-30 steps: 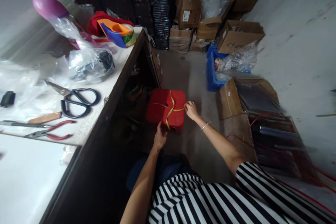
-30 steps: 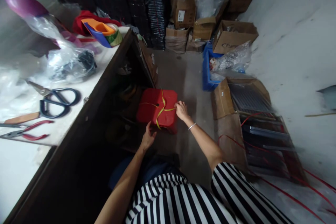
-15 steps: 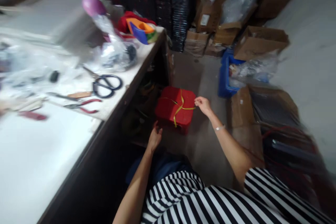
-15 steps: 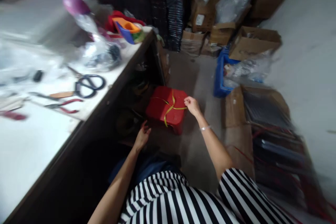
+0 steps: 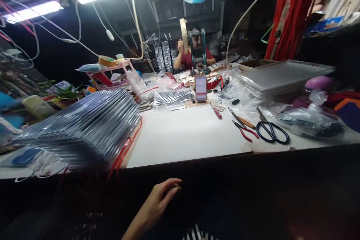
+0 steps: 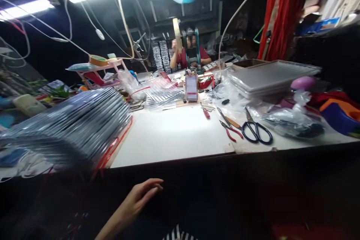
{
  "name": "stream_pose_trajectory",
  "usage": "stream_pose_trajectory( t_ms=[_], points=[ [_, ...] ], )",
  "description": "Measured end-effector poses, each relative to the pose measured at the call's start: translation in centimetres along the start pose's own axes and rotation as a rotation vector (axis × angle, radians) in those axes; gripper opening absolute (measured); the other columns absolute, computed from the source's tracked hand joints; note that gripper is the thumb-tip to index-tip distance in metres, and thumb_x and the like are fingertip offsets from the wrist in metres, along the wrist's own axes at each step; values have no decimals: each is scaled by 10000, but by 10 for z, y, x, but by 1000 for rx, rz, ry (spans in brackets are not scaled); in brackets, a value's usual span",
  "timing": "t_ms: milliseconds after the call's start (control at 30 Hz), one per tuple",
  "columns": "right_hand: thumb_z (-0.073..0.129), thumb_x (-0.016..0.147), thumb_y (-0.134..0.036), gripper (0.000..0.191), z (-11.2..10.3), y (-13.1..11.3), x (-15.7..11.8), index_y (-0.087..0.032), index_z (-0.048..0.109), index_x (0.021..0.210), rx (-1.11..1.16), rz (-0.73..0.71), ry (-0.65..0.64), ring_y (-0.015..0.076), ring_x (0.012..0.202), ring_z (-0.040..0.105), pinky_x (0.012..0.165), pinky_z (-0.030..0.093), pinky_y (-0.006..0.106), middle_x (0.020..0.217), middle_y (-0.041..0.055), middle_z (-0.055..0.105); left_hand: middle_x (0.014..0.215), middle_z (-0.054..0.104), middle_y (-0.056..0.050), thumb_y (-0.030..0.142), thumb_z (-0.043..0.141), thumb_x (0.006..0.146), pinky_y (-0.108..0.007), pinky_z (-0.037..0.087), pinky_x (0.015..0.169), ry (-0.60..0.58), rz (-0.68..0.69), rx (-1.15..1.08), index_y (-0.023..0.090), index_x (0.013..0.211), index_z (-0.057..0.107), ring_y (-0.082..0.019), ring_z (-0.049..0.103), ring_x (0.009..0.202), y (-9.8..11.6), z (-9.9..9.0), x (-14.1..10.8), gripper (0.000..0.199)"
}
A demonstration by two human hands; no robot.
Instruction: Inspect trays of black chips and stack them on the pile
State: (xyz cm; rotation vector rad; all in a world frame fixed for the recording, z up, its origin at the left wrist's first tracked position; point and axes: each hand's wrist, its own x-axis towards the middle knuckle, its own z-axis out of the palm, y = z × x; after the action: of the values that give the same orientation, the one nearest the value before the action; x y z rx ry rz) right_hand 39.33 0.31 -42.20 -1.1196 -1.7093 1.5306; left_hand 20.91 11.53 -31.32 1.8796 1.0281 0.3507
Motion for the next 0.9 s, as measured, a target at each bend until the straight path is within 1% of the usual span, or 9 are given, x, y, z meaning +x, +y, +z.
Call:
stream_pose_trajectory(
  t_ms=[133,233,333,433,533,633,767,833,900],
  points=[
    [564,856,-283,108,-1,-25,30,-195,599,908,-100,-22,69,155,857,556,745,462,279,932,11,601,1056,695,-45,446,497,866,-304,477,905,373,17,46,236,1118,632,-221,632,1006,-23,-60,-49,355],
    [571,803,-188,5,-2,-44,48,-193,570,804,-200,-39,73,119,781,526,660,424,213,876,-8,578,1055,693,-18,447,554,823,-305,465,939,724,56,172,253,1039,664,-227,627,1018,-34,-108,-78,310],
    [562,801,-169,36,-6,-68,59,-189,556,771,-262,-96,19,95,702,506,603,396,193,827,-17,566,1071,670,-21,390,538,846,-327,431,981,1047,119,412,247,1046,653,-215,616,1011,-30,-155,-94,271],
    [486,882,-218,99,-19,-97,66,-197,541,802,-367,-167,52,103,698,497,634,401,214,799,-10,554,1030,661,-80,298,514,874,-369,416,998,1315,332,687,174,1015,654,-219,602,1011,-19,-193,-96,234],
    [406,945,-312,187,-40,-130,76,-212,526,843,-525,-237,4,117,719,497,668,402,240,809,-1,551,1092,633,-124,282,473,900,-399,416,997,1369,360,877,141,1067,628,-233,569,1078,-14,-224,-86,268],
    [349,969,-328,223,-58,-166,90,-223,508,852,-646,-288,-104,118,724,500,672,401,243,822,-1,558,1234,565,-159,357,475,902,-435,389,1022,1299,327,965,123,1191,561,-260,497,1192,-14,-247,-65,382],
    [350,962,-272,229,-69,-207,120,-212,500,800,-822,-355,-195,128,715,506,682,404,260,792,5,574,1337,501,-184,507,472,871,-495,335,1047,1173,247,1044,105,1309,470,-321,393,1294,-13,-264,-33,595],
    [380,944,-233,203,-75,-218,143,-203,514,794,-863,-407,-214,127,702,513,665,407,256,788,13,587,1320,521,-187,550,459,860,-519,330,1036,1143,202,1074,107,1297,491,-346,410,1276,-12,-269,-23,623],
    [417,912,-181,174,-83,-221,172,-191,535,784,-844,-468,-208,115,659,508,618,403,234,770,15,586,1305,533,-189,559,447,861,-524,336,1030,1142,216,1066,112,1280,509,-349,432,1258,-10,-272,-20,616]
  ],
)
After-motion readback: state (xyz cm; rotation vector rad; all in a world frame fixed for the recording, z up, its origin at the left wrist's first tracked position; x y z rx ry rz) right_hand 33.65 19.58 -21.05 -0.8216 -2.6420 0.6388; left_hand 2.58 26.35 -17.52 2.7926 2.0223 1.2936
